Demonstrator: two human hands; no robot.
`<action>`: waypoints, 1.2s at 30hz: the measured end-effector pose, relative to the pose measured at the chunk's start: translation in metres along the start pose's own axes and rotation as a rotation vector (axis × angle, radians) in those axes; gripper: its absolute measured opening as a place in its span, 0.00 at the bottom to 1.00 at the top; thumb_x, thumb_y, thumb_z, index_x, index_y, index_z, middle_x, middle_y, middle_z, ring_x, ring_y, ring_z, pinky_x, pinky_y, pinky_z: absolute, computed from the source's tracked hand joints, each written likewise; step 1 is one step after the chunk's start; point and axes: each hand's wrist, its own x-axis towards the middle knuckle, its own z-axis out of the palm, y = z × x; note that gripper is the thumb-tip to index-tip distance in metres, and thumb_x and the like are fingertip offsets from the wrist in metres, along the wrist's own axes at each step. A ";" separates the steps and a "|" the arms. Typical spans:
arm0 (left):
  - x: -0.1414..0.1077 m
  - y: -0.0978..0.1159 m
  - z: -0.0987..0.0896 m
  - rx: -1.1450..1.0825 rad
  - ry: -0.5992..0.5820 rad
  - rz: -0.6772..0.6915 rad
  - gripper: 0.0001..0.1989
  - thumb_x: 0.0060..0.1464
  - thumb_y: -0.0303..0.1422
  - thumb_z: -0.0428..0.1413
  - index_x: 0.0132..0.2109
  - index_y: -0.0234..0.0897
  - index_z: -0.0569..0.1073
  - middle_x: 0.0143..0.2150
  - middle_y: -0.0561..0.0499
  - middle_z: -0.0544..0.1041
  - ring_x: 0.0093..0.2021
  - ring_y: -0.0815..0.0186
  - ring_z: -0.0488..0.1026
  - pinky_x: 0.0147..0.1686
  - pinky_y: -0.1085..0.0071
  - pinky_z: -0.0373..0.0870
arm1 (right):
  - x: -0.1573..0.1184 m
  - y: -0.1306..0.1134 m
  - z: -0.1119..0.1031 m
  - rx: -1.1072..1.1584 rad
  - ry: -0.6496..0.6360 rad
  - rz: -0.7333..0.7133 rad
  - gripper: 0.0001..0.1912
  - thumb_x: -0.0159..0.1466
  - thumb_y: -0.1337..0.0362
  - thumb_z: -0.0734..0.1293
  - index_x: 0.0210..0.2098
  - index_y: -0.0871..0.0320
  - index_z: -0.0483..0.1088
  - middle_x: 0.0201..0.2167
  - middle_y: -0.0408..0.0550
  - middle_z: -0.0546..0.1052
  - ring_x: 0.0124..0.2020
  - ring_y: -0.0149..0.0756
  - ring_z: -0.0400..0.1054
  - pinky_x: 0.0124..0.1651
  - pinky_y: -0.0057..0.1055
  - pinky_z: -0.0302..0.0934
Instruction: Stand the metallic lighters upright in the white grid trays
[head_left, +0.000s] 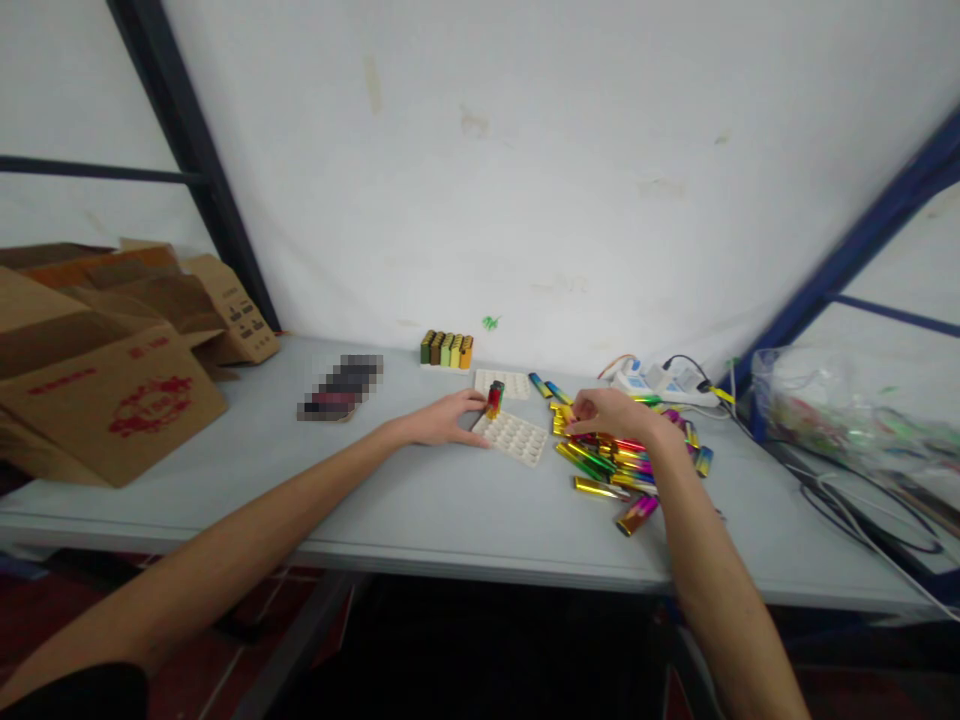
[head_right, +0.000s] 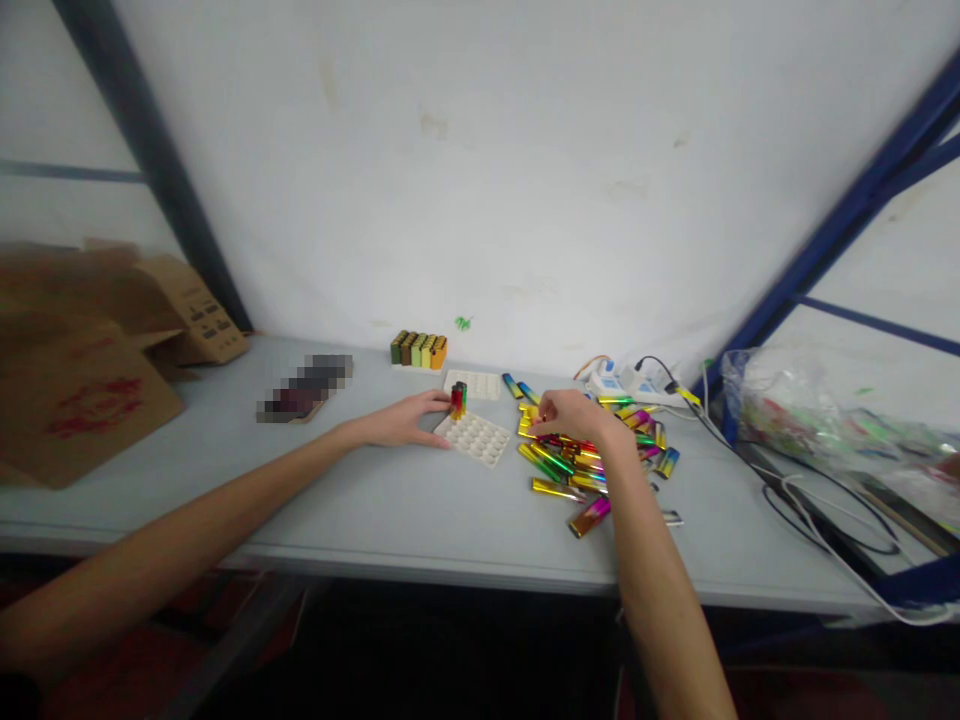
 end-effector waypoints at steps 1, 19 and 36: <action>0.000 0.001 0.000 -0.007 -0.004 0.006 0.34 0.55 0.56 0.66 0.62 0.42 0.76 0.68 0.43 0.71 0.68 0.51 0.67 0.70 0.61 0.59 | 0.001 0.001 0.001 -0.008 -0.004 0.007 0.15 0.58 0.53 0.79 0.37 0.56 0.80 0.37 0.50 0.84 0.34 0.41 0.77 0.35 0.31 0.65; 0.002 0.000 0.007 0.026 0.036 0.002 0.36 0.54 0.55 0.67 0.63 0.40 0.76 0.68 0.41 0.71 0.68 0.50 0.68 0.70 0.59 0.60 | 0.004 -0.040 0.003 0.462 0.317 -0.264 0.24 0.65 0.43 0.70 0.46 0.58 0.76 0.31 0.47 0.80 0.33 0.39 0.74 0.37 0.33 0.66; 0.001 0.006 0.008 0.053 0.040 -0.004 0.36 0.55 0.54 0.66 0.64 0.39 0.75 0.68 0.41 0.71 0.67 0.49 0.69 0.70 0.60 0.60 | 0.013 -0.086 0.045 1.089 0.119 -0.230 0.26 0.66 0.36 0.67 0.44 0.51 0.63 0.30 0.41 0.78 0.33 0.38 0.77 0.41 0.36 0.73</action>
